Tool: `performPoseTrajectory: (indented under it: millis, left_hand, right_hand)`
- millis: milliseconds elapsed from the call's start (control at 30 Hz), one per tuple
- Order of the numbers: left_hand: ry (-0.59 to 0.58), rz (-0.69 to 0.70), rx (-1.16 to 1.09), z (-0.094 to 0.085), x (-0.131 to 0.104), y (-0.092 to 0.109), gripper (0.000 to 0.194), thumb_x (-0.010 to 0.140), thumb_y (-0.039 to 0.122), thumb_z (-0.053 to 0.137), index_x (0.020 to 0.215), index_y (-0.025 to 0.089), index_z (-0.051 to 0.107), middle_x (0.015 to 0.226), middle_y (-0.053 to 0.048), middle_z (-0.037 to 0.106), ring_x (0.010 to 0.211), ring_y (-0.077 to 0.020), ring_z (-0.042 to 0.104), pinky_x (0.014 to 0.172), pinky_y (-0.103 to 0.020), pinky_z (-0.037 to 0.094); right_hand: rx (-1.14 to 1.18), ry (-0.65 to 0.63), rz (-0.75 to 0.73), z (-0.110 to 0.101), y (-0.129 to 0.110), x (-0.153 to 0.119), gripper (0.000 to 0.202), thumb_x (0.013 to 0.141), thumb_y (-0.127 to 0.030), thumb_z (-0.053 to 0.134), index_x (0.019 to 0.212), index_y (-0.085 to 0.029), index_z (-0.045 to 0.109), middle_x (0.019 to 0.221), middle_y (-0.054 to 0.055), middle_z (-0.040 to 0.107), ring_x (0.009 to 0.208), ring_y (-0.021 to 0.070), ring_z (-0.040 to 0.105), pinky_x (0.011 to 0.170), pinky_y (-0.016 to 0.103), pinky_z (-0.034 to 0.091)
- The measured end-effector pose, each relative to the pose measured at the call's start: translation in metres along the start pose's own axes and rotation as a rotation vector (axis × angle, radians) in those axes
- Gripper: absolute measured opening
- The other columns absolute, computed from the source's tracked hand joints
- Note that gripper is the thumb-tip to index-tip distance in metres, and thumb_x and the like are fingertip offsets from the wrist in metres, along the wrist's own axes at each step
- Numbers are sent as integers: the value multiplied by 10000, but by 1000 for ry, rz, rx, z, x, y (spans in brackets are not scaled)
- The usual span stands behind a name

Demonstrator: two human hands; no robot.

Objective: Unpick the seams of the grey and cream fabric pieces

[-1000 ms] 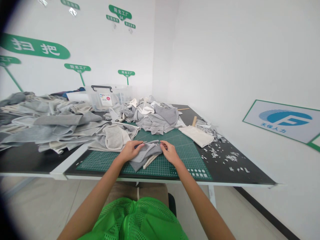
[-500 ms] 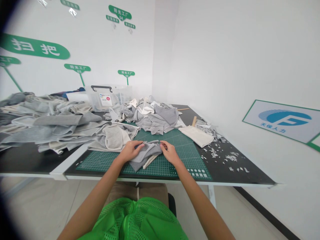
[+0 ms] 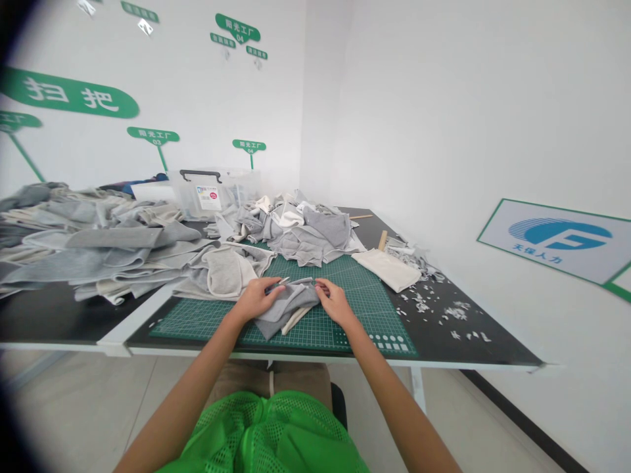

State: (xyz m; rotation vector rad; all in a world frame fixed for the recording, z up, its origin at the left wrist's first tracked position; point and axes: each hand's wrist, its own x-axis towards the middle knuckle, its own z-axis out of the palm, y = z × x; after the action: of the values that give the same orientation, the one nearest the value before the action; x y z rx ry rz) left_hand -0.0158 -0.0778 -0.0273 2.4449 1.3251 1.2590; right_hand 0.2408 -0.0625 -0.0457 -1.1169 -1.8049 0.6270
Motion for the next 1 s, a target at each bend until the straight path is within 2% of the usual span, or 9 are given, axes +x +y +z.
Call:
performPoseTrajectory:
  millis: [200,467,700,867,1000]
  left_hand:
    - [-22,16,-13,-3,0,2,294,938,349,485,1023,169,701,952,-76,728,839,-209,668,756,-286,486]
    - [-5,13,-11,-2,1,3,314,928,363,505,1058,146,691,1008,-104,718,917,-239,663,821,-318,478]
    - [-21,26,-14,-2,1,3,294,946,336,474,1020,170,705,973,-78,728,872,-215,671,786,-298,485]
    - [-13,18,-3,-2,0,2,314,923,363,513,1077,148,683,1022,-107,715,920,-240,661,819,-327,482]
    - [-29,24,-5,-2,0,2,289,935,336,488,1040,165,696,964,-85,727,849,-216,670,768,-301,490]
  right_hand:
    - [1,-6,0,0,1,0,340,888,-373,514,1154,-194,628,1069,88,697,975,214,656,895,366,510]
    - [-1,-7,3,0,2,0,337,891,-370,509,1159,-201,624,1077,85,693,980,211,652,898,365,507]
    - [1,0,4,1,2,0,333,886,-372,513,1151,-208,630,1069,80,697,968,213,655,886,368,511]
    - [3,1,-1,1,1,0,326,883,-366,516,1144,-209,632,1069,77,698,959,210,659,887,364,511]
    - [5,-3,-1,0,0,0,333,888,-368,511,1153,-202,625,1076,81,695,967,208,658,895,360,509]
